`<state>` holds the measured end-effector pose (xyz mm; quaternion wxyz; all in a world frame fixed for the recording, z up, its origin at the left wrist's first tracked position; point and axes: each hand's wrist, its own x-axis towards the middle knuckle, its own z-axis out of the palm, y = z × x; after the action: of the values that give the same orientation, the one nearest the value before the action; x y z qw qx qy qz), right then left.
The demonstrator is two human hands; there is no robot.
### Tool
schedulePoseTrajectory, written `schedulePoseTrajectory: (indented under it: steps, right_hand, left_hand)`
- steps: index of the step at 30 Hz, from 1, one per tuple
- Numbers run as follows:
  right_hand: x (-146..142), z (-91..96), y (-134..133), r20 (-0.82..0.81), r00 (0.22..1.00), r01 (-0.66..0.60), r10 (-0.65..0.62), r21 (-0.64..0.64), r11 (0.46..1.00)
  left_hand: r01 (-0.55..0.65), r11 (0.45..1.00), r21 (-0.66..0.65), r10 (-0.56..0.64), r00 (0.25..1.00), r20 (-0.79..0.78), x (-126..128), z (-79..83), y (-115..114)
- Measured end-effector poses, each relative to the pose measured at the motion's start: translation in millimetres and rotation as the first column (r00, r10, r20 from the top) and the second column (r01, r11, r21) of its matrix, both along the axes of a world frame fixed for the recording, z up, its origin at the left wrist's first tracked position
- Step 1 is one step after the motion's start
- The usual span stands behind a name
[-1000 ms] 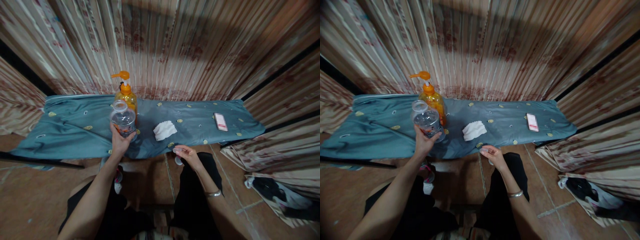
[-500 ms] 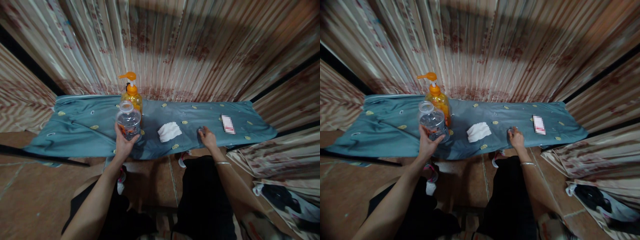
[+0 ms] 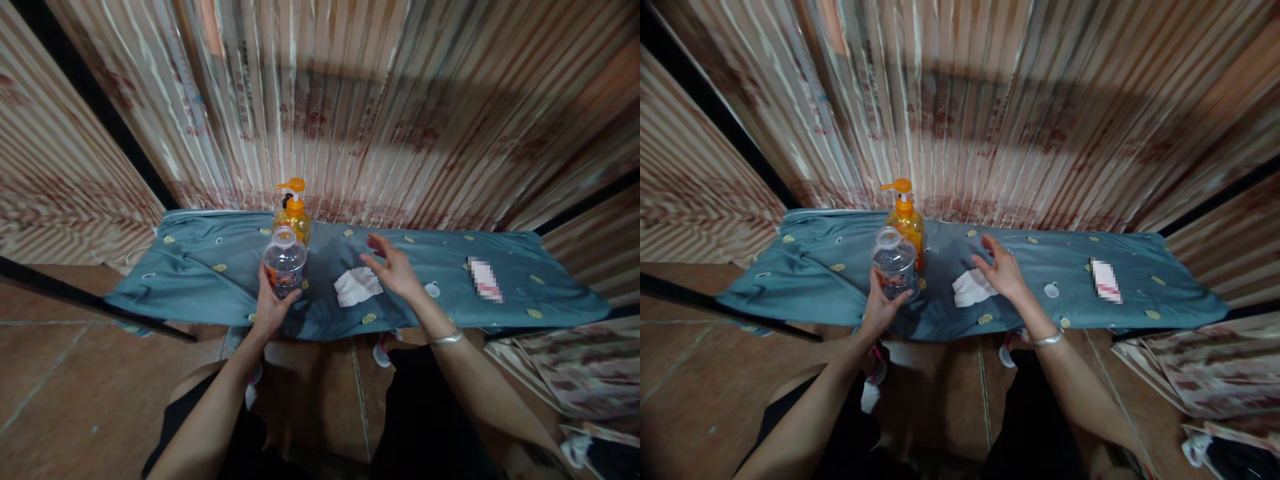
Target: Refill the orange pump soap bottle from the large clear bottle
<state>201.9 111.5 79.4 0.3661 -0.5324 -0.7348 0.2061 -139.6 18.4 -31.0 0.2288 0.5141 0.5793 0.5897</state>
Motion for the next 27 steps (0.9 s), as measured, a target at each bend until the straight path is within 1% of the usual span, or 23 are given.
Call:
schedulePoseTrajectory:
  steps: [2, 3, 5, 7, 10, 13, 16, 20, 23, 25, 26, 27]
  right_hand:
    - [-47.9, 21.0, 16.9, -0.085, 0.985, -0.146, 0.15, 0.046, 0.988]
    - [-70.0, 30.2, 25.5, -0.099, 0.975, -0.193, 0.198, 0.06, 0.979]
    - [-107.6, 44.1, 41.7, -0.091, 0.963, -0.247, 0.253, 0.073, 0.966]
    - [-134.8, 50.9, 55.3, -0.064, 0.953, -0.292, 0.297, 0.076, 0.953]
    - [-158.1, 50.6, 68.6, -0.059, 0.936, -0.345, 0.348, 0.054, 0.937]
    - [-166.6, 46.7, 75.3, -0.097, 0.928, -0.36, 0.359, 0.011, 0.933]
    - [-166.5, 48.4, 78.7, -0.095, 0.924, -0.373, 0.37, -0.011, 0.928]
    - [-161.3, 61.6, 74.8, 0.021, 0.929, -0.37, 0.37, -0.017, 0.929]
    - [-157.5, 72.1, 64.1, 0.131, 0.949, -0.288, 0.285, 0.0, 0.958]
    - [-154.1, 76.0, 56.7, 0.165, 0.965, -0.21, 0.204, 0.02, 0.977]
    - [-151.5, 76.9, 53.7, 0.171, 0.972, -0.169, 0.162, 0.028, 0.985]
    - [-148.2, 77.1, 51.5, 0.17, 0.978, -0.131, 0.123, 0.036, 0.991]
  left_hand:
    - [0.01, 1.0, -0.014, -0.009, 1.0, 0.024, 0.2, 2.0, -0.8]
    - [0.012, 1.0, -0.019, -0.012, 1.0, 0.025, 0.1, 3.2, -1.3]
    - [0.014, 1.0, -0.019, -0.013, 1.0, 0.012, -1.0, 5.5, -2.2]
    - [0.01, 1.0, -0.017, -0.01, 1.0, -0.011, -3.2, 7.5, -3.1]
    - [0.005, 1.0, -0.011, -0.006, 1.0, -0.031, -7.6, 9.9, -4.5]
    - [0.004, 1.0, -0.015, -0.004, 0.999, -0.032, -11.5, 12.0, -6.7]
    - [-0.007, 1.0, -0.026, 0.006, 0.999, -0.04, -14.0, 12.5, -9.2]
    - [-0.039, 0.999, -0.007, 0.038, 0.997, -0.063, -18.6, 11.7, -11.7]
    - [-0.085, 0.996, 0.024, 0.087, 0.991, -0.102, -26.7, 16.4, -13.8]
    - [-0.105, 0.994, 0.04, 0.109, 0.985, -0.136, -34.0, 24.1, -17.3]
    - [-0.08, 0.995, 0.056, 0.088, 0.984, -0.158, -37.4, 29.0, -20.1]
    - [-0.023, 0.997, 0.075, 0.036, 0.982, -0.183, -40.0, 34.2, -23.5]
